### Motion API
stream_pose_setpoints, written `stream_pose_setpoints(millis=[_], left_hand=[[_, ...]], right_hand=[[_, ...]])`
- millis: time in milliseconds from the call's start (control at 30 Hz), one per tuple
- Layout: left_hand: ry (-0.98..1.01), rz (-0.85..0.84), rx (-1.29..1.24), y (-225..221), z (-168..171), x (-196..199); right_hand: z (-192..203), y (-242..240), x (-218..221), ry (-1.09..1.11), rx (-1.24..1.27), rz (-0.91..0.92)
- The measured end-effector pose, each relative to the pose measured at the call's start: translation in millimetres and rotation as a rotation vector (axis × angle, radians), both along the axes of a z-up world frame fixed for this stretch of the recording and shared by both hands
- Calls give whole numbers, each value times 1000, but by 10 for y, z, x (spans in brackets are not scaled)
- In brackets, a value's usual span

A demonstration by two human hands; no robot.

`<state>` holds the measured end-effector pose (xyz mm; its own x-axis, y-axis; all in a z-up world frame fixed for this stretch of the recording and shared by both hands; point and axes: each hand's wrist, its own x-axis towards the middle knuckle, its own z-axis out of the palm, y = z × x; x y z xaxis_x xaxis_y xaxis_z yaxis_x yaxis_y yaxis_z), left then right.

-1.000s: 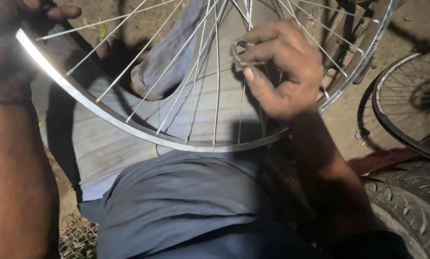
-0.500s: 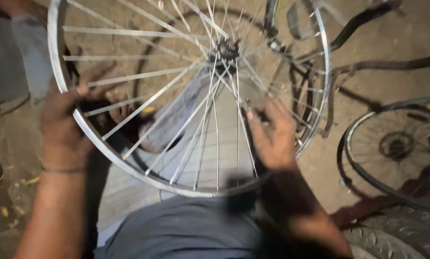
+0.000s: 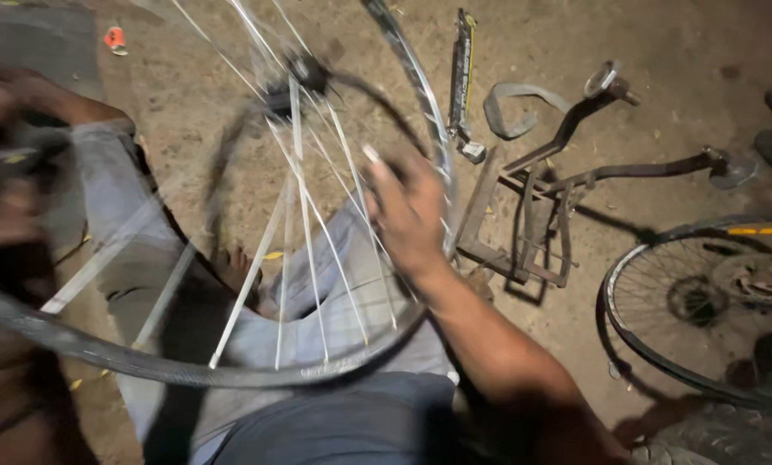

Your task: The person inserts and adjusts spokes on a bicycle wheel rim by hand while sitting on a dirt floor.

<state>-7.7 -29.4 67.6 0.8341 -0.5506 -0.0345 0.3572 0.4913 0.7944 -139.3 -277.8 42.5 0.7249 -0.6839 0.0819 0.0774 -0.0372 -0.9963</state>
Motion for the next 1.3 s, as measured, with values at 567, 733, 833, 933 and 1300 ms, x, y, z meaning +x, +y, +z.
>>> stream_pose_setpoints(millis=[567, 733, 833, 933, 1300], left_hand=[[-838, 70, 428, -162, 651, 486], [-1150, 250, 717, -179, 28, 761], [-1311, 481, 946, -149, -391, 433], [-836, 407, 1045, -388, -601, 68], [-1257, 536, 1077, 127, -581, 960]], right_hand=[[-1645, 681, 1056, 126, 722, 258], [-1896, 265, 1254, 231, 398, -14], [-1975, -6, 1199, 204, 529, -92], [-1962, -123, 1210, 167, 526, -109], [-1658, -77, 1163, 153, 471, -85]])
